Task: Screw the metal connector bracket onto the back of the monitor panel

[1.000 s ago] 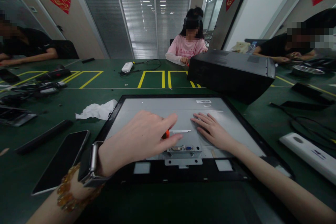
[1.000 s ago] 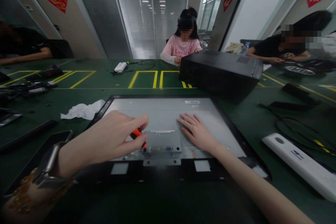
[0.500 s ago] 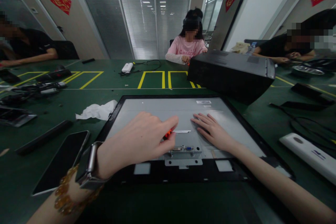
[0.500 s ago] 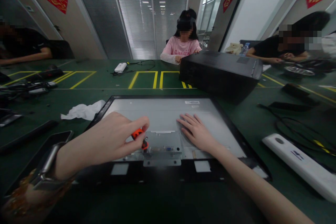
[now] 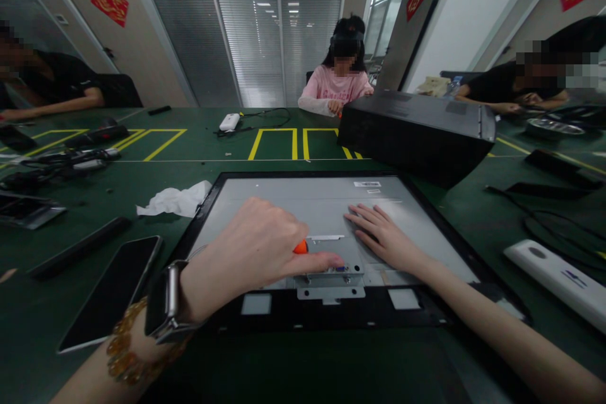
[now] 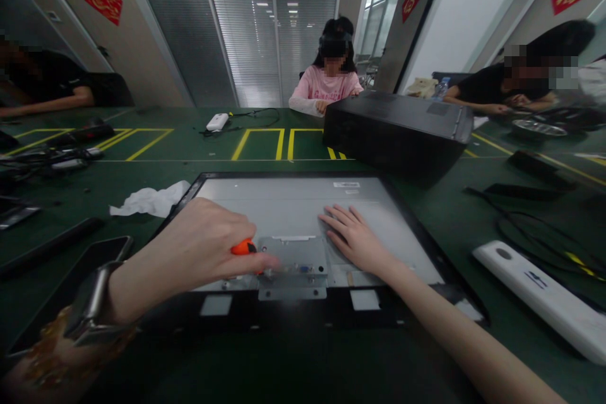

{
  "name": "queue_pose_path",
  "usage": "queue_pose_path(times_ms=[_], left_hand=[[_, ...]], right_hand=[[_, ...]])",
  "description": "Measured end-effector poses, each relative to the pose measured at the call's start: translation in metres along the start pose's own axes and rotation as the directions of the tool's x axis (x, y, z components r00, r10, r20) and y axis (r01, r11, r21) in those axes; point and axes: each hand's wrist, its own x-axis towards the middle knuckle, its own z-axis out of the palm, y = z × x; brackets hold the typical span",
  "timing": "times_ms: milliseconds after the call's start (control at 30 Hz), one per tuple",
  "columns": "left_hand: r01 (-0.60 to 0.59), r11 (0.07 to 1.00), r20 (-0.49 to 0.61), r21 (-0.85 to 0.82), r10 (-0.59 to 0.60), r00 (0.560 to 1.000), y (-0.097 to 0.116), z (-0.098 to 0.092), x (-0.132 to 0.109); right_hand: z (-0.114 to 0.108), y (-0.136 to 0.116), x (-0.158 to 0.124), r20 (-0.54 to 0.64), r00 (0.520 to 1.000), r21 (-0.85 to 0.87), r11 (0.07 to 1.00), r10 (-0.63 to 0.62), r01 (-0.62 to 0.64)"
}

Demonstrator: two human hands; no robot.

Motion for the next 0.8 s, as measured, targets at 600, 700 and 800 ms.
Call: queue_pose_path(times_ms=[600,700,800], left_hand=[[0.034,0.979,0.132,-0.201,-0.007,0.991,0.006,-0.009,-0.001],[0.042,0.975,0.138,-0.218,-0.012,0.990,0.007,-0.011,-0.002],[0.033,0.979,0.120,-0.201,-0.009,0.993,0.007,-0.011,-0.002]], right_hand=[[0.000,0.000,0.000,0.007,1.000,0.000,1.000,0.002,-0.002],[0.000,0.001,0.000,0.007,1.000,0.003,1.000,0.002,-0.002],[0.000,0.002,0.000,0.011,1.000,-0.007,1.000,0.004,-0.004]])
